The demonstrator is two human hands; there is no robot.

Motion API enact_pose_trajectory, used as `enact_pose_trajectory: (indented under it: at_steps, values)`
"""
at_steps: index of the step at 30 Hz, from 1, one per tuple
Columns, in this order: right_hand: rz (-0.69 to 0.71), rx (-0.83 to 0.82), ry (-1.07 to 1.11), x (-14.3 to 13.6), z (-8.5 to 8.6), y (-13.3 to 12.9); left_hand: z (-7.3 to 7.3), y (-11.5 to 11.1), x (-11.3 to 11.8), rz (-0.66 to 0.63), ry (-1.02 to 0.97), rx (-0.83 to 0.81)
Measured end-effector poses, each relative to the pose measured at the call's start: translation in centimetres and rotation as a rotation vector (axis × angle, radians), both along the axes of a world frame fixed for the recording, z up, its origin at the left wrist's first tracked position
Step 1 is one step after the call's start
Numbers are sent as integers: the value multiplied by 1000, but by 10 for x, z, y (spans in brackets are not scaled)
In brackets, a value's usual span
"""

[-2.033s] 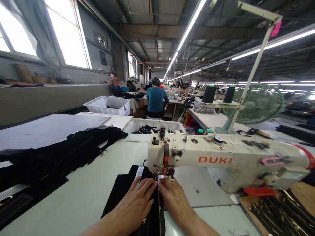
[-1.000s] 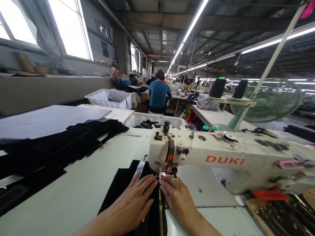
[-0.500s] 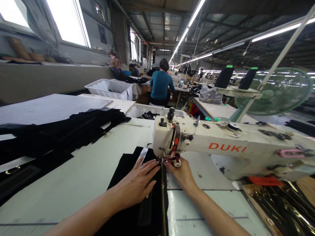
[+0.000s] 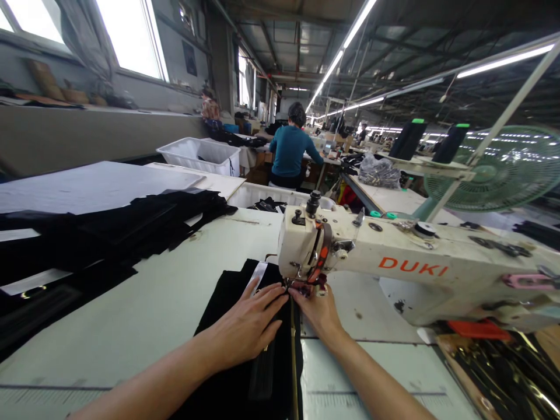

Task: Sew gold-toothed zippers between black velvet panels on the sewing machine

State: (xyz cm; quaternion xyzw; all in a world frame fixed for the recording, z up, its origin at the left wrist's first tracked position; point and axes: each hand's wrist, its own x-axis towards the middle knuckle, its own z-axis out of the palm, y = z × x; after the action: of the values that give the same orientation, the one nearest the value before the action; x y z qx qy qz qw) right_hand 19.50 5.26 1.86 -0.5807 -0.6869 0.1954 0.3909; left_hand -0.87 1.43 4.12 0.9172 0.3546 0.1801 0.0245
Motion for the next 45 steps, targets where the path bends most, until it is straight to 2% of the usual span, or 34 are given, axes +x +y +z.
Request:
enact_pose_trajectory:
  at_steps: [9, 13, 15, 17, 19, 21, 24, 27, 29, 32, 33, 35, 37, 39, 43, 45]
  values:
    - [-41, 27, -75, -13, 5, -1, 0, -2, 0, -7, -2, 0]
    - [25, 55, -1, 13, 27, -17, -2, 2, -1, 3, 19, 7]
    - [51, 82, 31, 40, 41, -44, 0, 2, -3, 6, 34, 17]
    - [71, 77, 46, 74, 47, -83, 5, -4, -6, 14, 50, 28]
    - [91, 31, 18, 110, 43, -129, 10, -21, -8, 23, 53, 29]
    - [50, -86, -35, 139, 33, -175, 11, -47, -9, 28, 44, 19]
    - [-22, -177, -89, 166, 21, -228, -1, -87, -8, 28, 16, 42]
    - [-83, -186, -92, 176, 17, -254, -23, -110, -2, 0, 30, 113]
    - [-158, -198, -114, 174, 16, -258, -31, -115, 4, -15, 56, 156]
    - [-255, -163, -230, 156, 16, -253, -28, -116, 11, 1, 46, 164]
    - [-250, -107, -254, 147, 16, -249, -24, -115, 11, 4, 36, 142]
    - [-146, 11, -219, 126, 19, -238, -16, -113, 8, -4, 16, 68]
    - [34, 28, -80, 106, 25, -226, -10, -112, 1, 7, -15, -34]
    - [163, -70, 128, 92, 30, -216, -6, -111, -7, 59, -62, -150]
    - [136, -347, 574, 80, 33, -206, 1, -110, -13, 161, -176, -331]
    - [119, -400, 665, 80, 31, -205, 8, -108, -13, 170, -241, -364]
